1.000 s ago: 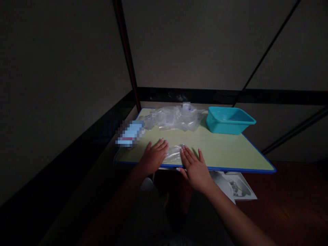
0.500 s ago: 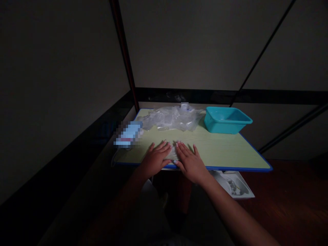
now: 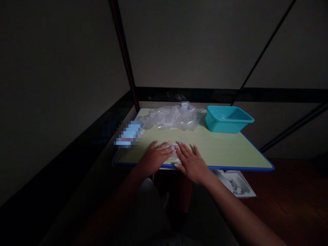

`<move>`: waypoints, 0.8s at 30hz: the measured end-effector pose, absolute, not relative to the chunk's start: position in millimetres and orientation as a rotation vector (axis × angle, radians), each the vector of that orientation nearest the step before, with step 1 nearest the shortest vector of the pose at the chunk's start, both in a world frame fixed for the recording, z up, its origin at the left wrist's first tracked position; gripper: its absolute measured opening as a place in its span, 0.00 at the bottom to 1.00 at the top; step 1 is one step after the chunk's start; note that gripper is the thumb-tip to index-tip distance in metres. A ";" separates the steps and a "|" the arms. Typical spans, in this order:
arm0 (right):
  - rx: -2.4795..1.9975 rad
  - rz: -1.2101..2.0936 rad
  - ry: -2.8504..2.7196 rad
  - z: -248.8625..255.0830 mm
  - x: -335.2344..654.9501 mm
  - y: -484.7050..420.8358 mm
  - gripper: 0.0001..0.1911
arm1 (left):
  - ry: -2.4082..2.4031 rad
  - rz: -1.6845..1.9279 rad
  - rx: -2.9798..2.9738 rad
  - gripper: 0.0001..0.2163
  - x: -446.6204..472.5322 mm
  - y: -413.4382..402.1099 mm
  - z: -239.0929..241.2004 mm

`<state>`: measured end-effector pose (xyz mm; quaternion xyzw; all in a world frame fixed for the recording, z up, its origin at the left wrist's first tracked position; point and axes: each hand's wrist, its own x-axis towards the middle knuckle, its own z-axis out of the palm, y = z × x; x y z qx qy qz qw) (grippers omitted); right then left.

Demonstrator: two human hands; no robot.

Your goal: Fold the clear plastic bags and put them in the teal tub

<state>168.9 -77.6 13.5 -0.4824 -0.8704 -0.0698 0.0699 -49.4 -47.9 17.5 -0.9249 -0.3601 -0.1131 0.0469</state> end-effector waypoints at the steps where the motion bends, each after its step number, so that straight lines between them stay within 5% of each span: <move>1: -1.456 -0.208 -2.619 13.4 168.7 -77.3 0.33 | -1.077 -0.355 -2.822 0.17 -49.1 -48.2 17.2; 17: -1.219 -0.142 -2.703 14.5 173.9 -82.3 0.29 | -1.339 -0.352 -2.984 0.19 -70.8 -48.8 18.5; 24: -1.155 -0.127 -2.754 14.0 192.2 -86.8 0.36 | -1.360 -0.293 -3.021 0.23 -71.5 -43.9 22.6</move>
